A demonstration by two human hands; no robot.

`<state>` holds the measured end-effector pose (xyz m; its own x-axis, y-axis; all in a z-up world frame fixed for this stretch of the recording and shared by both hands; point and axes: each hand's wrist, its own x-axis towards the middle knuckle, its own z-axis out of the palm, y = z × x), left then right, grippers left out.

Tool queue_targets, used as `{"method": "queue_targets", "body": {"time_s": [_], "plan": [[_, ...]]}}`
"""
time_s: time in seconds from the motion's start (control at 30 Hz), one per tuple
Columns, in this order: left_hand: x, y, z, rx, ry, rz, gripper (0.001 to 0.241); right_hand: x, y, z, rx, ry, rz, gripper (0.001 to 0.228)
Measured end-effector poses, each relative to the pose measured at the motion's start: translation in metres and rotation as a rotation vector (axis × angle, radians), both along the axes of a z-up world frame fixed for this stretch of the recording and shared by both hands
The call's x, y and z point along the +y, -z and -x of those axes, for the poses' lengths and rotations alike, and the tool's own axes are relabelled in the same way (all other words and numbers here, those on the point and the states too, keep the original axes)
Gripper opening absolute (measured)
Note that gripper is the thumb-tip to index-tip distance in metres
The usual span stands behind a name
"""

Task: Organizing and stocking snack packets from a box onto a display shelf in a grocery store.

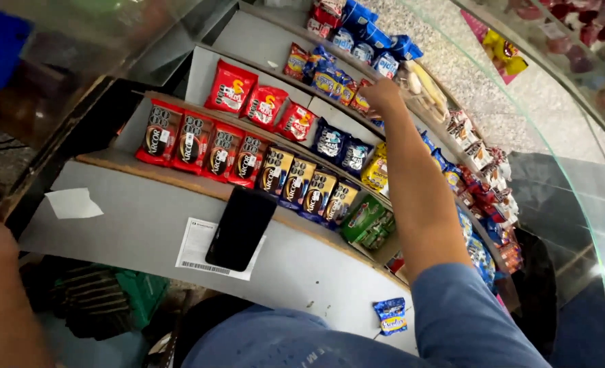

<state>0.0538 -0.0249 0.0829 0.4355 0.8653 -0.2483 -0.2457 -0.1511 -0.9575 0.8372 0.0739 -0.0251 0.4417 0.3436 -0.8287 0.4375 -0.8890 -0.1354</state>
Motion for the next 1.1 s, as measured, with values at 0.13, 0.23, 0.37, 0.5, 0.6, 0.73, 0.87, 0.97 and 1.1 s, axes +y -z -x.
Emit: {"method": "queue_targets", "body": {"time_s": [0.13, 0.23, 0.37, 0.5, 0.6, 0.73, 0.87, 0.97, 1.1], "plan": [[-0.019, 0.11, 0.097, -0.221, -0.313, 0.089, 0.019, -0.001, 0.07, -0.029, -0.257, -1.392, 0.296, 0.036], [0.004, 0.022, 0.019, -0.421, -0.333, 0.096, 0.026, -0.001, 0.069, -0.013, -0.035, 0.012, 0.064, 0.037], [0.019, 0.031, 0.01, -1.608, -0.776, 0.082, 0.039, 0.013, 0.073, 0.009, 0.004, -0.055, -0.052, 0.029], [0.014, 0.041, 0.02, -2.126, -0.848, -0.025, 0.033, 0.032, 0.021, 0.05, 0.199, -0.046, -0.121, 0.055], [0.015, 0.045, 0.029, -2.118, -0.544, 0.124, 0.032, 0.046, 0.055, 0.051, 0.07, -0.232, -0.116, 0.018], [0.018, 0.02, 0.003, -2.03, -0.627, 0.079, 0.036, 0.079, 0.083, 0.072, -0.025, -0.291, -0.272, 0.045], [0.018, 0.019, 0.002, -2.067, -0.584, 0.08, 0.032, 0.11, 0.041, 0.121, 0.111, -0.055, -0.167, 0.057], [0.017, 0.017, 0.015, -2.088, -0.614, 0.057, 0.029, 0.134, 0.077, 0.142, 0.068, -0.034, -0.131, 0.076], [0.007, 0.028, 0.053, -1.263, -0.552, 0.261, 0.033, 0.151, 0.077, 0.171, 0.008, -0.258, -0.095, 0.091]]}}
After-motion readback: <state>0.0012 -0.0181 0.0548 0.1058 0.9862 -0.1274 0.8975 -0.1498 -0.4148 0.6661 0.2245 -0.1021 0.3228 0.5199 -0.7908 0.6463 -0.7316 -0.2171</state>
